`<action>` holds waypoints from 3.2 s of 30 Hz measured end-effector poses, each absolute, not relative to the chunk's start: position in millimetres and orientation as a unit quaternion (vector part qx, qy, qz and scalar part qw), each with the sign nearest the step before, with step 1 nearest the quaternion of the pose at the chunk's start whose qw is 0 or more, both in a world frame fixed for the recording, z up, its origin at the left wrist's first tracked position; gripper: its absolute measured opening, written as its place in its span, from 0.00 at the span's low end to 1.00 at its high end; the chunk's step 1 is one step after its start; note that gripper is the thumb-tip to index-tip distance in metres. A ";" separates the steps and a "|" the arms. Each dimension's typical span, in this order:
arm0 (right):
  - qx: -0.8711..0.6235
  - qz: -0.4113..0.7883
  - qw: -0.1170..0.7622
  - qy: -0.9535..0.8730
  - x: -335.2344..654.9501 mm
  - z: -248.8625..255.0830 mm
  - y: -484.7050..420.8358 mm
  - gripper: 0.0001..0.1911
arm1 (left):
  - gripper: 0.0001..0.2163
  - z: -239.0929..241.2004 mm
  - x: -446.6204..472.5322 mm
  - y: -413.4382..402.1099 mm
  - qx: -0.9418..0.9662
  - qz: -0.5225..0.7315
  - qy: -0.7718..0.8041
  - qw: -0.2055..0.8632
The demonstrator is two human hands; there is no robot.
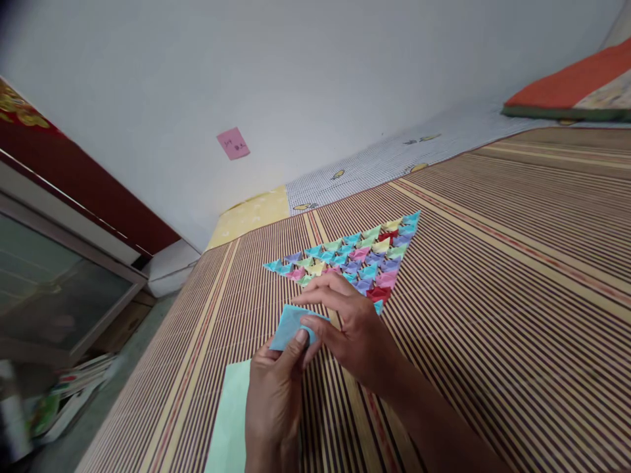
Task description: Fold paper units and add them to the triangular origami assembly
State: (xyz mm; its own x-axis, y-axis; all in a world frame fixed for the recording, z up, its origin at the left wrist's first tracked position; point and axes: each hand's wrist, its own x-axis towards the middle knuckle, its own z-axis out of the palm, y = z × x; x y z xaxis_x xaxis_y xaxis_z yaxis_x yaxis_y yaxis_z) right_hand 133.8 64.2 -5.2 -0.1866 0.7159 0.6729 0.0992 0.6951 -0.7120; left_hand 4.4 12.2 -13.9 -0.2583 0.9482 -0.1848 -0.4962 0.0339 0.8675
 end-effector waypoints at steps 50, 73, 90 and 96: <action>-0.281 0.331 0.445 -0.783 156.4 5.4 59.4 0.03 | 0.13 7.6 2.5 9.9 0.120 0.671 0.341 0.647; -0.301 0.477 0.536 -0.628 133.7 -5.2 65.1 0.13 | 0.12 3.7 12.9 9.5 0.179 0.710 0.423 0.534; -0.322 0.566 0.515 -0.558 130.0 -9.0 62.7 0.12 | 0.13 -6.7 3.7 11.4 0.228 0.663 0.462 0.544; -0.312 0.612 0.513 -0.514 127.9 -10.0 64.6 0.13 | 0.13 -5.9 0.2 9.3 0.260 0.668 0.477 0.509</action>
State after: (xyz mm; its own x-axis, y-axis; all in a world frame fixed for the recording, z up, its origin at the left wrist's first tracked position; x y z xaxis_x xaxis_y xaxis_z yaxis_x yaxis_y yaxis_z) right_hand 127.9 64.6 -10.0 -0.2781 0.9495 0.1455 -0.3069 0.0557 -0.9501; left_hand 0.2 9.3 -5.9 -0.3478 0.9272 -0.1389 -0.4316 -0.0268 0.9017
